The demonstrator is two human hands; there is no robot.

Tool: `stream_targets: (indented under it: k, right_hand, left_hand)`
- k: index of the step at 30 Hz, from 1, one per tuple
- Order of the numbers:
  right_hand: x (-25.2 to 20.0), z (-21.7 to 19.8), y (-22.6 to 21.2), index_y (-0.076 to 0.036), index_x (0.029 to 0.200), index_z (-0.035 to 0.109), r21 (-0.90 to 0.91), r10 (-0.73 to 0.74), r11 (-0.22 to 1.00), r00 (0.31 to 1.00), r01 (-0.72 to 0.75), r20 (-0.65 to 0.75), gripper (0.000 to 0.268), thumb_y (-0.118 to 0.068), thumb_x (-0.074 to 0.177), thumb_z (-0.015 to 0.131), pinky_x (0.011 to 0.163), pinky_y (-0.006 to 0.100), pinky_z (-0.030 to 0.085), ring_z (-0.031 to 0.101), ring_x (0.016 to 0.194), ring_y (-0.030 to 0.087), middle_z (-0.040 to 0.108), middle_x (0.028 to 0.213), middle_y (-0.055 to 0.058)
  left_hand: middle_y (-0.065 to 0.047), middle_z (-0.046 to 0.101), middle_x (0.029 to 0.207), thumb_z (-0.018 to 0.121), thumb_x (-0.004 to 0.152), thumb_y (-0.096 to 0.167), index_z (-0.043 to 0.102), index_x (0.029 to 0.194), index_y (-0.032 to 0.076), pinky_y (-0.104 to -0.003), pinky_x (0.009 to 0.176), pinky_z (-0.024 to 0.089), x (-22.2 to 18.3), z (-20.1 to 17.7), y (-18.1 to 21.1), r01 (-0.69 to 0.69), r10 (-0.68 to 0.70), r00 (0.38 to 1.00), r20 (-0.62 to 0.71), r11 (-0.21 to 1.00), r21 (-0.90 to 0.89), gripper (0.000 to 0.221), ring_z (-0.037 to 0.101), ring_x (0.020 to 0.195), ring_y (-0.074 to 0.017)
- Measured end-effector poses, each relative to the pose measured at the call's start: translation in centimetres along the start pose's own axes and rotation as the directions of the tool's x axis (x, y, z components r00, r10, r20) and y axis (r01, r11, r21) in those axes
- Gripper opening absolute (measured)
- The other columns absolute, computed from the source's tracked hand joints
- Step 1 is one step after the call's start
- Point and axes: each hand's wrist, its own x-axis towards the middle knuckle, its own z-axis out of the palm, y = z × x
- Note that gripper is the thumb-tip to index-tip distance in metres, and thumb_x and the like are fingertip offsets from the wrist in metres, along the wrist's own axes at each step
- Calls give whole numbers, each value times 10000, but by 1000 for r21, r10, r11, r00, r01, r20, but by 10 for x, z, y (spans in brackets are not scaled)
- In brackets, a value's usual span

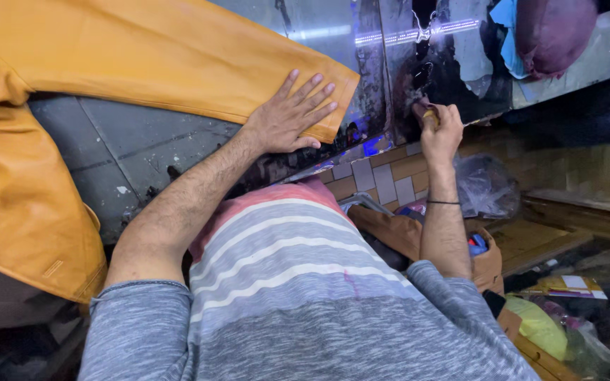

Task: The person scrubs a mustard-yellow leather jacket with a small abrasive block, working over the sleeves, shoulders, and body. They repeatedly rub the surface, reposition the jacket, and continue scrubbing different sections throughout the clip.

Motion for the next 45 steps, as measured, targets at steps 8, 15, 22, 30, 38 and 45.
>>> stream_targets:
  k: [8,15,22,30,38,45]
  right_hand:
    - [8,11,37,12,996,657,106,44,994,985,-27,-168,104,11,909,713,793,405,521,631,868,323,624,914,119]
    - [1,10,24,-17,1069,772,43,-86,995,996,85,20,208,70,895,699,761,404,514,626,865,282,652,909,130]
    - [-15,15,-2,-68,1065,721,-49,166,981,950,-185,-264,131,-72,935,710,807,458,532,646,936,357,644,963,126]
    - [-32,46,-27,-106,1105,729,-105,318,881,740,-462,-592,166,-131,947,682,832,515,471,611,1015,363,653,1021,114]
    - [-47,67,-42,-67,1069,704,-201,282,884,825,-422,-489,200,-238,970,730,808,505,478,599,967,397,627,1001,165]
    - [-35,85,-174,-7,1182,702,640,473,767,704,-34,-529,147,-32,1037,688,968,327,523,667,1053,197,730,1149,85]
  left_hand:
    - [-102,217,1727,427,977,726,344,1634,153,-609,1258,-19,2,-1,-3,-7,7,1000,26,1000,-19,877,131,1598,-327]
    - [-128,220,1710,409,1000,656,357,1617,145,-583,1254,13,-14,-6,-23,-120,125,990,64,989,-90,803,133,1583,-351]
    - [-48,246,1688,374,947,643,355,1564,248,-593,1250,105,-112,-88,-123,-72,-63,943,326,919,387,733,164,1577,-278]
    - [-91,279,1687,391,940,580,403,1535,199,-752,1225,130,-188,-115,-181,53,-53,999,-4,997,48,707,209,1586,-349]
    - [-99,303,1720,463,969,634,466,1579,242,-716,1231,115,-192,-115,-183,55,-82,992,99,967,250,725,190,1611,-344]
    - [-154,283,1711,506,999,620,457,1589,166,-684,1229,58,-197,-122,-184,5,-15,996,84,994,111,747,151,1592,-377]
